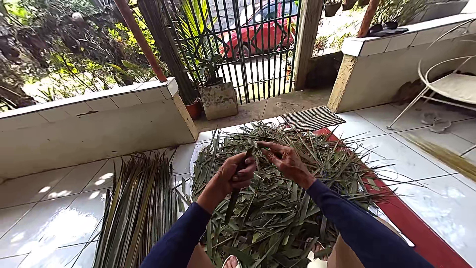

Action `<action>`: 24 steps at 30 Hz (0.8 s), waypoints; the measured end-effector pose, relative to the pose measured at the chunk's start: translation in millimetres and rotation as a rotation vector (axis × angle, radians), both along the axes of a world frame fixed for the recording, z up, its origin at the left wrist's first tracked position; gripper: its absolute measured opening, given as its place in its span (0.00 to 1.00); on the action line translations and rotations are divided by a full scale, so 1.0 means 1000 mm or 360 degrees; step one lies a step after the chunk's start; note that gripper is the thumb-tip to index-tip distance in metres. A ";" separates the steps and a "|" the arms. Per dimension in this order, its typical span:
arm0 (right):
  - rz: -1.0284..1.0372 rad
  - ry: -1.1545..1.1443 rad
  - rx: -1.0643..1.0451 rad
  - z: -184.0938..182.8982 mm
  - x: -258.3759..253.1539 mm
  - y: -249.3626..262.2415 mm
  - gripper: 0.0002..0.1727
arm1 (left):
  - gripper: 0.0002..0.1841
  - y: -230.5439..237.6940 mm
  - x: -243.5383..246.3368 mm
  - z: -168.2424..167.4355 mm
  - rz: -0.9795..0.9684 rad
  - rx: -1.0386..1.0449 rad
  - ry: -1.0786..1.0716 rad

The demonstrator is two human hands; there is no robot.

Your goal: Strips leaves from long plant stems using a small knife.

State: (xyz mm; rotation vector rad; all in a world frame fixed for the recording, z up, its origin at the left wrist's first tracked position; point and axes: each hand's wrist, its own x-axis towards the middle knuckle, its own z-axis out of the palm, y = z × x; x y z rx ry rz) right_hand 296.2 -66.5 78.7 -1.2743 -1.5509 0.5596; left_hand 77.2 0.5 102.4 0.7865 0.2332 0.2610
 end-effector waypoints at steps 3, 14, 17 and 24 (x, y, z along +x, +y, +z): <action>-0.0034 -0.0027 0.0016 0.003 0.001 0.000 0.18 | 0.20 0.000 0.002 0.000 -0.0055 -0.0036 -0.0071; -0.0220 0.0067 0.0154 0.014 0.000 0.008 0.19 | 0.19 -0.007 0.001 -0.003 -0.0114 -0.0069 -0.0093; -0.0234 0.0187 0.0179 0.016 0.005 0.014 0.19 | 0.19 -0.011 -0.002 -0.005 -0.0124 -0.0034 -0.0037; -0.0284 0.0512 0.0209 0.005 0.025 0.049 0.19 | 0.19 -0.012 -0.014 -0.020 -0.0193 -0.0047 0.0071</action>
